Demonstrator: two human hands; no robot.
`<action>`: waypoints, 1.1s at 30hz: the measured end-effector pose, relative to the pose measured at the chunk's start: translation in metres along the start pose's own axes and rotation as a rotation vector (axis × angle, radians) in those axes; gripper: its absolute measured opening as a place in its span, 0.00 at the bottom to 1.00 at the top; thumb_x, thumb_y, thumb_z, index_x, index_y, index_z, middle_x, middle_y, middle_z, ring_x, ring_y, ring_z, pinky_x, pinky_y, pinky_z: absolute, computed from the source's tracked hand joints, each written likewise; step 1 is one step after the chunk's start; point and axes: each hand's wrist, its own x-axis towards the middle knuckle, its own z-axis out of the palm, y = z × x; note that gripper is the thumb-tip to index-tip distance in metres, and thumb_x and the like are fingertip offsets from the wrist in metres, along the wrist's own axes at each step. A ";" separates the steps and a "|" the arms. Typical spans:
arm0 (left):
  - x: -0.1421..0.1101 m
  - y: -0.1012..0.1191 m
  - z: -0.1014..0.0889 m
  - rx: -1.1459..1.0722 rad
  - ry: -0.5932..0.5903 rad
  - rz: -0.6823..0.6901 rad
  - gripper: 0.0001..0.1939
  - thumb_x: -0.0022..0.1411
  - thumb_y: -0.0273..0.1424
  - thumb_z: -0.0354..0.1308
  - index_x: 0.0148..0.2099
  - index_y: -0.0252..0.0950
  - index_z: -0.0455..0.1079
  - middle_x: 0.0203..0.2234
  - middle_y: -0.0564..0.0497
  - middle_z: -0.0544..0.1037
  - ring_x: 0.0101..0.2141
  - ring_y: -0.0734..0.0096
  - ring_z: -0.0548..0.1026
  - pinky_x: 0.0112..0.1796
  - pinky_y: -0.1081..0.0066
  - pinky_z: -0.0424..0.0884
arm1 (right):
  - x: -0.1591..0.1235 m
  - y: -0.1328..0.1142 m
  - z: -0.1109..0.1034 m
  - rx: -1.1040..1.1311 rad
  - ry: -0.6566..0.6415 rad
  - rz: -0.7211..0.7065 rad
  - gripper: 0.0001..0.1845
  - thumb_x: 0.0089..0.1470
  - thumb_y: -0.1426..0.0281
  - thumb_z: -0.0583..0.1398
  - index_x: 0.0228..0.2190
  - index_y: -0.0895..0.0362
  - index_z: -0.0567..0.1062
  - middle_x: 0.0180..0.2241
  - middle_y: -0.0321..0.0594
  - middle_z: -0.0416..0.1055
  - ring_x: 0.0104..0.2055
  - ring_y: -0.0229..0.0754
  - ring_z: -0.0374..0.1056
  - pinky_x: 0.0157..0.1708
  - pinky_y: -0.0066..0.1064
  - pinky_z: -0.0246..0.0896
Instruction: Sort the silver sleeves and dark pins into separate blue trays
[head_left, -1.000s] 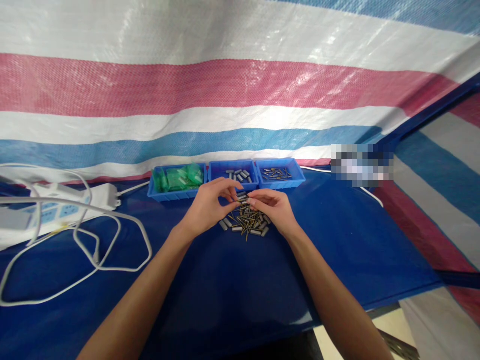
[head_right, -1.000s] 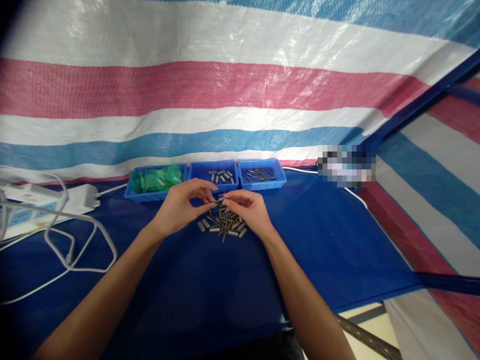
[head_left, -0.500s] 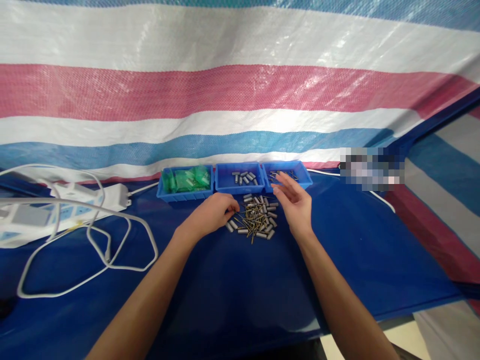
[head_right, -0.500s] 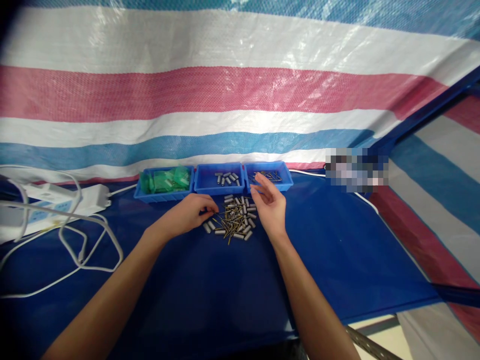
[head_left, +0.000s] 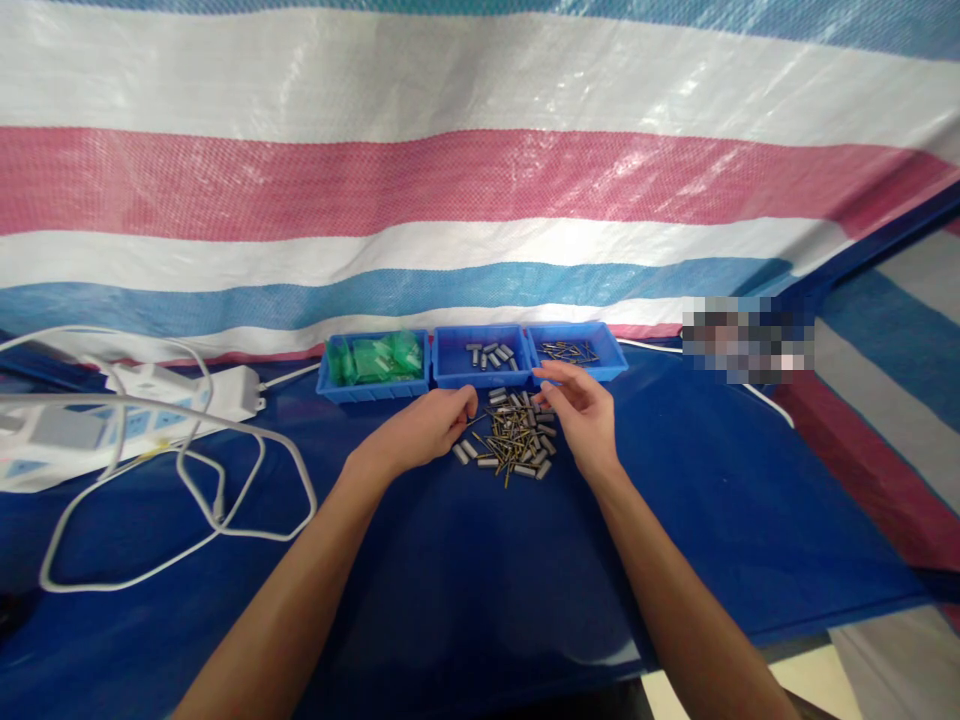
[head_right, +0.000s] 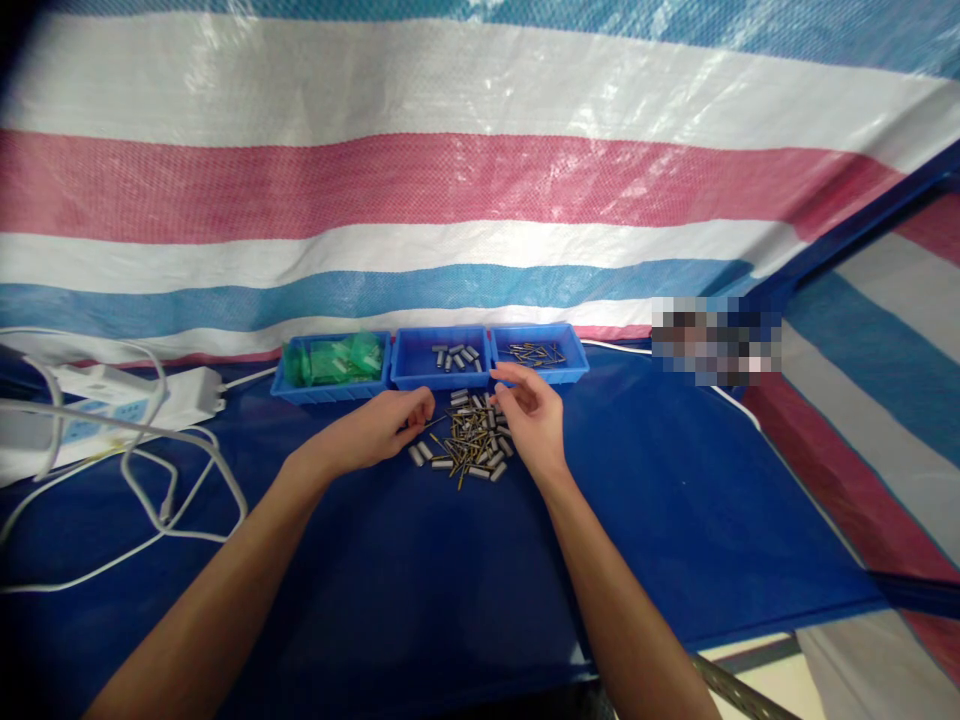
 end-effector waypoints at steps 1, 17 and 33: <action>0.000 0.001 -0.001 -0.005 -0.004 -0.003 0.05 0.67 0.22 0.52 0.42 0.38 0.64 0.28 0.52 0.74 0.30 0.67 0.73 0.32 0.71 0.64 | 0.000 0.000 0.000 0.002 -0.007 -0.003 0.16 0.56 0.60 0.68 0.45 0.52 0.81 0.44 0.42 0.82 0.32 0.43 0.78 0.38 0.40 0.78; 0.000 0.031 -0.015 -0.032 0.081 0.054 0.06 0.69 0.23 0.53 0.43 0.39 0.60 0.32 0.53 0.72 0.33 0.67 0.72 0.35 0.69 0.63 | -0.010 0.000 0.006 -0.072 -0.407 0.096 0.17 0.55 0.60 0.70 0.45 0.52 0.84 0.34 0.38 0.82 0.32 0.41 0.77 0.33 0.32 0.72; 0.011 0.029 0.001 -0.024 0.266 0.035 0.06 0.70 0.25 0.57 0.46 0.37 0.74 0.40 0.50 0.81 0.41 0.65 0.79 0.45 0.67 0.72 | -0.001 -0.003 -0.001 0.072 -0.176 0.101 0.13 0.49 0.59 0.74 0.35 0.53 0.86 0.31 0.39 0.83 0.30 0.43 0.79 0.35 0.35 0.77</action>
